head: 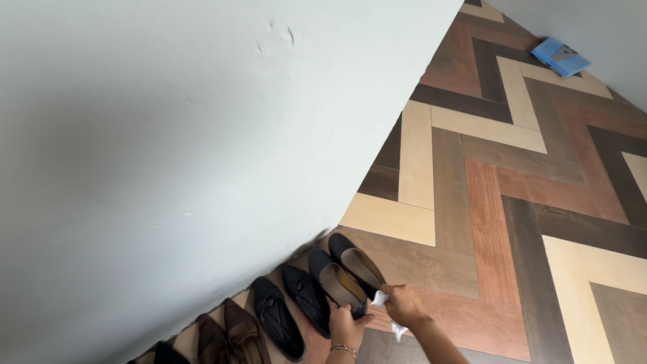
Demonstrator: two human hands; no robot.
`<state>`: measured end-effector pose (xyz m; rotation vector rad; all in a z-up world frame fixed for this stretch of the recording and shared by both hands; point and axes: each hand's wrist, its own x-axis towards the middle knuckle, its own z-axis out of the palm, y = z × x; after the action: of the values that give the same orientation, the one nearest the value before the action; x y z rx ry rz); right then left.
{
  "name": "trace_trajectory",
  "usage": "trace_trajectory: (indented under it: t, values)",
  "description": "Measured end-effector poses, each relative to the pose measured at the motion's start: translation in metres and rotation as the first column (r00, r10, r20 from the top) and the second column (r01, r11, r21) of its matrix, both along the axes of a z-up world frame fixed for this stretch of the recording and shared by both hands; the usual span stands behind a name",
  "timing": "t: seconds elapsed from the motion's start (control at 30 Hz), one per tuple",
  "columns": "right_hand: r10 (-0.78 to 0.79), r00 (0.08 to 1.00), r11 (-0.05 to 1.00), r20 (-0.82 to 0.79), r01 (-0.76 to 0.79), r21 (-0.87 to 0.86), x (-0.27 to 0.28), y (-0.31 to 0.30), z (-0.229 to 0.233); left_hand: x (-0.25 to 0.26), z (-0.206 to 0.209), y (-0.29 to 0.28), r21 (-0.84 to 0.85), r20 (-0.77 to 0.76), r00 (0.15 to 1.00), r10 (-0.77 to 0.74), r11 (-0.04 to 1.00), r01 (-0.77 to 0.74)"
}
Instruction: The person wipes a pair of black high-heeled shoes with a white cloth, cleaning the exterior surfaces and the heel. After finishing, the person places the shoes back in line with other footwear on the floor.
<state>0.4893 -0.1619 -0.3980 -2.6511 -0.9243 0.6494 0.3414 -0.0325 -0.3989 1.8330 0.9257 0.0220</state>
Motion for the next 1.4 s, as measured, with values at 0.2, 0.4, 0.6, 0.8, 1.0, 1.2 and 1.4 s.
trace_trajectory:
  t: [0.2, 0.4, 0.6, 0.8, 1.0, 1.2, 1.4]
  values:
    - [-0.071, 0.997, 0.997, -0.008, 0.07, -0.03, 0.001, 0.012, -0.064, 0.012, -0.071, 0.003, 0.085, -0.006, 0.996, -0.088, 0.992, 0.088]
    - [-0.094, 0.995, 0.983, 0.037, 0.098, -0.153, 0.012, 0.022, -0.079, 0.029, -0.094, 0.007, 0.036, -0.115, 0.986, -0.122, 0.991, 0.127]
    - [-0.132, 0.988, 0.969, 0.074, 0.145, -0.201, 0.022, 0.017, -0.085, 0.031, -0.104, 0.012, 0.071, -0.091, 0.984, -0.153, 0.985, 0.16]
    - [-0.131, 0.989, 0.985, 0.065, 0.138, -0.107, 0.012, 0.013, -0.086, 0.038, -0.109, 0.012, 0.06, -0.065, 0.996, -0.064, 0.996, 0.068]
    - [-0.114, 0.991, 0.993, 0.07, 0.117, -0.031, -0.005, 0.025, -0.081, 0.03, -0.101, 0.028, -0.111, -0.248, 0.966, -0.081, 0.992, 0.054]
    - [-0.112, 0.985, 0.99, 0.134, 0.123, -0.075, -0.008, 0.03, -0.077, 0.029, -0.097, 0.021, -0.009, -0.121, 0.992, -0.025, 1.0, 0.024]
    - [-0.06, 0.986, 0.998, 0.157, 0.064, -0.015, -0.017, 0.039, -0.048, 0.019, -0.09, 0.022, -0.075, -0.192, 0.98, -0.044, 0.997, 0.03]
